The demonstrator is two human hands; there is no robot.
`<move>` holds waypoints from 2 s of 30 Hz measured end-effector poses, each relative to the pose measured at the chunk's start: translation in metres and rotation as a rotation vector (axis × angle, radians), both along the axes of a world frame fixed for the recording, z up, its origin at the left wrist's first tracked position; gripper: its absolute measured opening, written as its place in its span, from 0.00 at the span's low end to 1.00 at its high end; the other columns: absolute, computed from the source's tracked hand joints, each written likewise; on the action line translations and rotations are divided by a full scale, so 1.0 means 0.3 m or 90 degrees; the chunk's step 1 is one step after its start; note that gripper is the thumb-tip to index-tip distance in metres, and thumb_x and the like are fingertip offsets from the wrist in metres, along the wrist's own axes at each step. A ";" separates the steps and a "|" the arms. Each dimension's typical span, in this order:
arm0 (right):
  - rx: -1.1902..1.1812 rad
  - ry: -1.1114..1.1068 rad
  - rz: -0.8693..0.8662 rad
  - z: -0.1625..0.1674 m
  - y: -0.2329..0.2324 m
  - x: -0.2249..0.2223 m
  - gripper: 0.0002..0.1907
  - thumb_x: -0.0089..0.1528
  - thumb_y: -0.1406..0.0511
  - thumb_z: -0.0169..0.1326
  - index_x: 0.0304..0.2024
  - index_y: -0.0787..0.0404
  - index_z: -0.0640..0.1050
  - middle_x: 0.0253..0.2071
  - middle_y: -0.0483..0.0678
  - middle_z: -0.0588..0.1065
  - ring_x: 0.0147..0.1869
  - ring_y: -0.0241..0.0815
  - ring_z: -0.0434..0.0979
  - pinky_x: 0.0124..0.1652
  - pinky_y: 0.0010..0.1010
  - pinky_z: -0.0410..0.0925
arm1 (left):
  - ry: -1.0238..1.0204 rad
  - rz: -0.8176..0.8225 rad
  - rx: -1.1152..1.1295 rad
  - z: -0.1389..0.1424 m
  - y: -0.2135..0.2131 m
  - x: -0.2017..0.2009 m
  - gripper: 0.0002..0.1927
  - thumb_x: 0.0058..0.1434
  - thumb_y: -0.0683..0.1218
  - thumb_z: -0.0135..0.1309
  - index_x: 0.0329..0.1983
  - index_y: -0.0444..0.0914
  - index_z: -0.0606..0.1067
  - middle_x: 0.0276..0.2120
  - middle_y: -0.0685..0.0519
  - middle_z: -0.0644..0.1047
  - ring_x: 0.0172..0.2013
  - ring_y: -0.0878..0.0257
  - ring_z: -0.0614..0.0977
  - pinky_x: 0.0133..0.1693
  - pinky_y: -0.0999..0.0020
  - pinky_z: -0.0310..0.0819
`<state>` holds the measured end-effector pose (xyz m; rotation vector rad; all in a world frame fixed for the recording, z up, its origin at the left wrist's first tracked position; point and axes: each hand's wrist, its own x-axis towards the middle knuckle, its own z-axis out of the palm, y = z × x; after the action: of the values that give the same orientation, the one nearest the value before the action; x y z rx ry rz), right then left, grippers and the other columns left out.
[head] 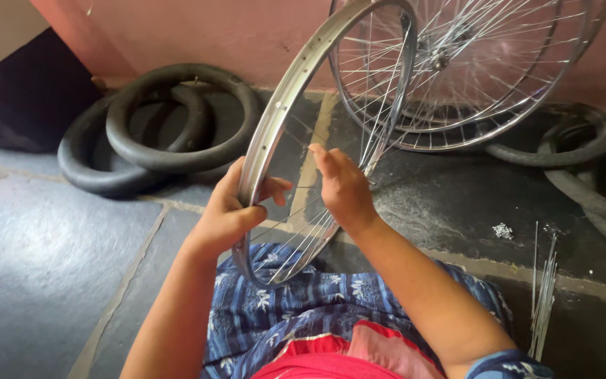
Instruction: The person sits on the floor and laces a bicycle wheel by inserting spokes through the rim and hub. They repeatedly pick up spokes, thread them through the rim holes, and adjust the wheel orientation to continue the process.
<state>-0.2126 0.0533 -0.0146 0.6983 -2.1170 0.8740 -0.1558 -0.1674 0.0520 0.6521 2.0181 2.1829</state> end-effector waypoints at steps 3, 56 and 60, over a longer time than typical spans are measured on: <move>0.029 -0.022 -0.038 -0.028 0.000 0.015 0.25 0.62 0.77 0.46 0.61 0.59 0.72 0.40 0.51 0.73 0.46 0.54 0.76 0.46 0.43 0.71 | 0.049 0.001 0.000 -0.031 0.025 0.013 0.41 0.45 0.28 0.43 0.68 0.33 0.61 0.41 0.46 0.78 0.53 0.58 0.80 0.60 0.61 0.70; -0.373 -0.155 0.045 -0.426 0.344 0.064 0.04 0.64 0.73 0.59 0.41 0.63 0.83 0.45 0.49 0.80 0.48 0.38 0.80 0.48 0.29 0.75 | -0.040 0.203 -0.086 -0.011 0.069 0.213 0.33 0.40 0.34 0.48 0.56 0.31 0.69 0.46 0.44 0.78 0.49 0.58 0.78 0.55 0.62 0.71; -0.466 -0.304 -0.325 -0.725 0.662 0.054 0.06 0.62 0.70 0.60 0.41 0.61 0.84 0.37 0.45 0.82 0.40 0.35 0.79 0.41 0.25 0.72 | -0.048 0.223 -0.091 0.021 0.026 0.210 0.35 0.41 0.34 0.49 0.59 0.31 0.68 0.48 0.44 0.78 0.50 0.57 0.78 0.57 0.61 0.70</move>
<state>-0.1963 0.2520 -0.2321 -0.4478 -1.9834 1.4764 -0.0929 -0.1596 0.0583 0.2071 2.3693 2.1631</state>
